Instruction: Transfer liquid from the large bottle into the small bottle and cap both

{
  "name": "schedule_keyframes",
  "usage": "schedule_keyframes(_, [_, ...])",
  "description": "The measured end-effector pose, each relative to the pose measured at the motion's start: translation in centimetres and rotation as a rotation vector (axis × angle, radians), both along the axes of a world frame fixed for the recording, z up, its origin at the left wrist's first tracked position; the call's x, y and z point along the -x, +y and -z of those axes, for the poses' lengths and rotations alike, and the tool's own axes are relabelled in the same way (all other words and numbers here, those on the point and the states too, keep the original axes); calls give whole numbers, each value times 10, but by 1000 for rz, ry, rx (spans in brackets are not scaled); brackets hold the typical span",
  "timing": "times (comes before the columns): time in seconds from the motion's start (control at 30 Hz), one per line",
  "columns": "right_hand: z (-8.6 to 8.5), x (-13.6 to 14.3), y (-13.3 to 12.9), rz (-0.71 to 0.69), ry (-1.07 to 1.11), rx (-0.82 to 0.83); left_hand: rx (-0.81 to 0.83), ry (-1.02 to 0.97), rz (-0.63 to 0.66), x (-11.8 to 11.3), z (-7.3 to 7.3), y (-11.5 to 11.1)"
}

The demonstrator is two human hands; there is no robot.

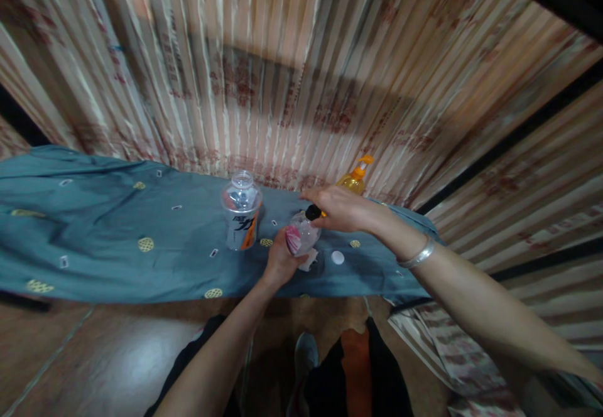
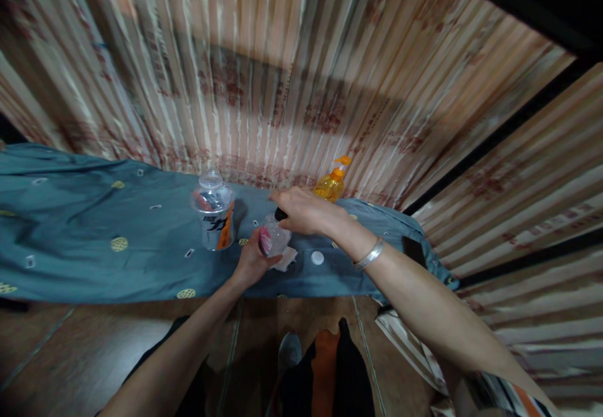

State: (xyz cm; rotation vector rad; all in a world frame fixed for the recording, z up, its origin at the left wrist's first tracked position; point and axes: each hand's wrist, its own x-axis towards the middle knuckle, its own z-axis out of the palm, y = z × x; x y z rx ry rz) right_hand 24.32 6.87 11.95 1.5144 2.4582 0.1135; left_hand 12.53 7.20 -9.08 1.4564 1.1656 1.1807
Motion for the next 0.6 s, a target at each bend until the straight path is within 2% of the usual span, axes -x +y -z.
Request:
schedule_keyframes(0.17, [0, 3, 1, 71, -77, -29, 8, 8, -6, 1, -1, 0])
schedule_keyframes(0.33, [0, 2, 3, -5, 13, -7, 17, 2, 15, 2, -1, 0])
schedule_keyframes(0.5, [-1, 6, 3, 70, -49, -16, 22, 10, 1, 2, -1, 0])
schedule_keyframes(0.6, [-2, 6, 3, 43, -18, -7, 11, 0, 2, 2, -1, 0])
